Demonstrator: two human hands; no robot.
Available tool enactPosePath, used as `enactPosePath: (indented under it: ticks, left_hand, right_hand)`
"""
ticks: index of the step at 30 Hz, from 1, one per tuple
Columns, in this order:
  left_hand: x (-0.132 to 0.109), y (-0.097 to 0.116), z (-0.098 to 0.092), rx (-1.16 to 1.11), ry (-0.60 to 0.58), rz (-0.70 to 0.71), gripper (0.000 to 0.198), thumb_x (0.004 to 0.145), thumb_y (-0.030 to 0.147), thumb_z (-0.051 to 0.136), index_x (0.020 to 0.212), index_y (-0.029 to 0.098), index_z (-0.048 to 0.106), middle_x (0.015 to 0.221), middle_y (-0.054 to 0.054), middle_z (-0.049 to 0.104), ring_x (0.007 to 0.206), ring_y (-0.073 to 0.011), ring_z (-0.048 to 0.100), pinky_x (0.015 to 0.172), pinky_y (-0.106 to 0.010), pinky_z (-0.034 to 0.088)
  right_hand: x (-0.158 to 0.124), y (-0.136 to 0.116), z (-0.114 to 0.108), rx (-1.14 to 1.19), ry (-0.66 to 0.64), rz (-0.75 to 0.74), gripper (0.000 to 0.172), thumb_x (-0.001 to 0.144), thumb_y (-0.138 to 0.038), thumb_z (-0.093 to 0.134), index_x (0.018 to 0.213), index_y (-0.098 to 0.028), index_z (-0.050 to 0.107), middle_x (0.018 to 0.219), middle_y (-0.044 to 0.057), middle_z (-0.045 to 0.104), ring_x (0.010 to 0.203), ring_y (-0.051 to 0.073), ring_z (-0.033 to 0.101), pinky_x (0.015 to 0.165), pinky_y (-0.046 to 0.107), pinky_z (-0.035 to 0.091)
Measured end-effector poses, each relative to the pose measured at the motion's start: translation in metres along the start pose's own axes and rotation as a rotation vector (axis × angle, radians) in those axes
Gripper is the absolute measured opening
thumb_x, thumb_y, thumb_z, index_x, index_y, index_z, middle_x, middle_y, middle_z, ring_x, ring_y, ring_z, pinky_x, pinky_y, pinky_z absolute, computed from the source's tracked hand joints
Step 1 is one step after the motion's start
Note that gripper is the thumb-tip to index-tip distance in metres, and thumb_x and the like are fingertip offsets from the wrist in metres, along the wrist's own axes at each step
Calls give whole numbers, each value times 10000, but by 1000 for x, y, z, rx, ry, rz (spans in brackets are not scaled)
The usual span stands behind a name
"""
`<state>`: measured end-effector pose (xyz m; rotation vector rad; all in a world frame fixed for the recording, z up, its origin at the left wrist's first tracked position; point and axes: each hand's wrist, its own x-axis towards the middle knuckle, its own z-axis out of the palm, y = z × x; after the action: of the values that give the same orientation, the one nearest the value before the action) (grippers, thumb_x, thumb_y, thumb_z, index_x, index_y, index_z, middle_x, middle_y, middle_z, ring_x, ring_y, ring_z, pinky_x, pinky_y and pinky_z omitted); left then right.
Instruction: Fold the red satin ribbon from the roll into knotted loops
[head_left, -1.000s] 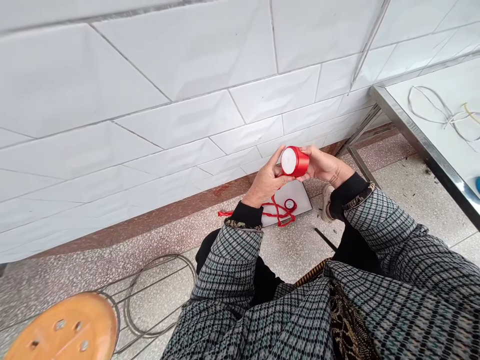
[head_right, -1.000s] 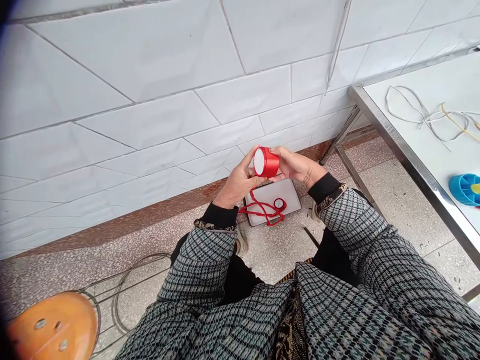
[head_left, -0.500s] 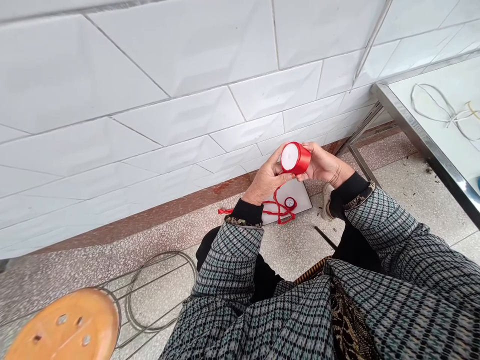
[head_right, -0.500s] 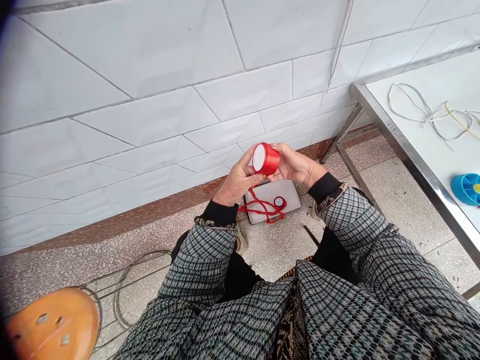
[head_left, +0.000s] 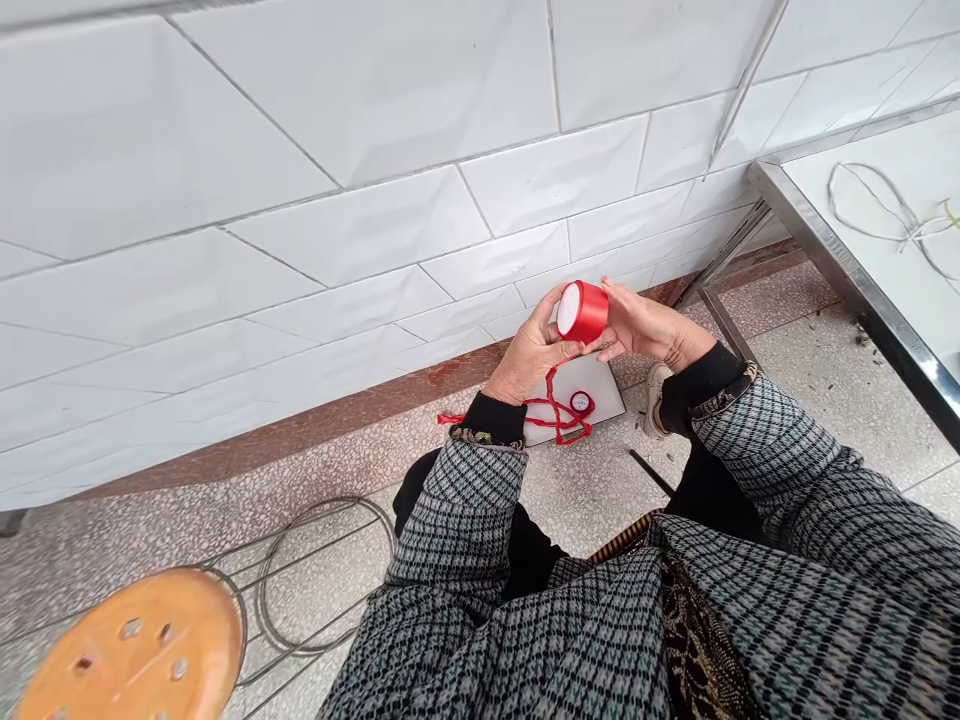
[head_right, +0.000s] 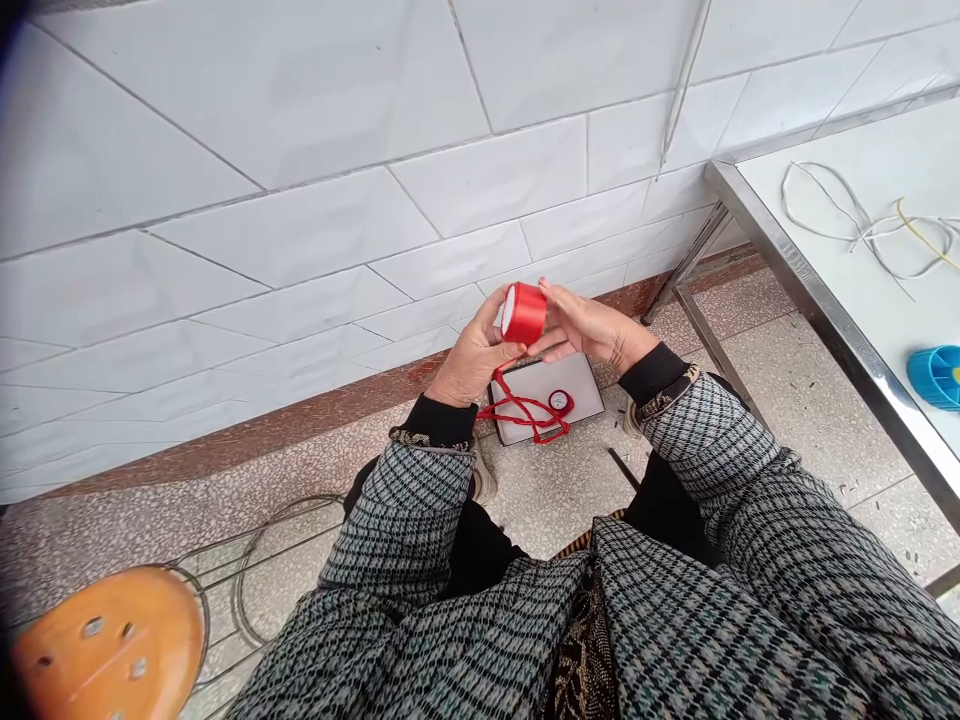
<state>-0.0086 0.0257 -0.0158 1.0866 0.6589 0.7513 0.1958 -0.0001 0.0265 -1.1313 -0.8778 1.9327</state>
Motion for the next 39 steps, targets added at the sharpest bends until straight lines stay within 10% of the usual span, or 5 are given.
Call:
enactPosePath:
  ticks: [5, 16, 30, 34, 39]
  left_hand:
    - [3, -7, -5, -25, 60, -2, 1064, 708, 461, 1033, 1636, 304, 538, 686, 64, 640, 499, -89, 491, 569, -267, 463]
    - [7, -12, 6, -50, 94, 6, 898, 737, 468, 991, 1528, 282, 610, 717, 63, 676, 567, -94, 560, 712, -298, 557]
    - [2, 1, 17, 342, 185, 34, 364, 799, 510, 822, 743, 178, 683, 619, 35, 577, 552, -77, 403, 542, -239, 289]
    - [6, -4, 12, 345, 222, 53, 340, 826, 464, 832, 989, 173, 770, 628, 42, 600, 552, -88, 421, 545, -248, 319]
    - [5, -1, 1, 327, 118, 15, 896, 798, 328, 932, 1613, 267, 567, 572, 101, 525, 486, -97, 370, 501, -268, 305]
  right_hand:
    - [-1, 3, -7, -107, -2, -305, 634, 881, -665, 878, 1321, -256, 677, 1254, 83, 795, 1082, 208, 792, 836, 291, 704]
    - [17, 16, 1, -92, 224, -347, 685, 759, -661, 941, 1183, -228, 621, 1006, 40, 769, 832, 188, 755, 698, 305, 669]
    - [22, 6, -10, 189, 363, -163, 423, 986, -659, 708, 1052, -249, 625, 851, 43, 753, 726, 168, 744, 693, 293, 662]
    - [17, 2, -10, 191, 273, -63, 427, 976, -664, 709, 1034, -254, 606, 814, 41, 740, 702, 184, 741, 695, 323, 675]
    - [8, -1, -7, 180, 140, 11, 345, 996, -569, 695, 1079, -245, 613, 858, 48, 776, 718, 190, 758, 665, 309, 681]
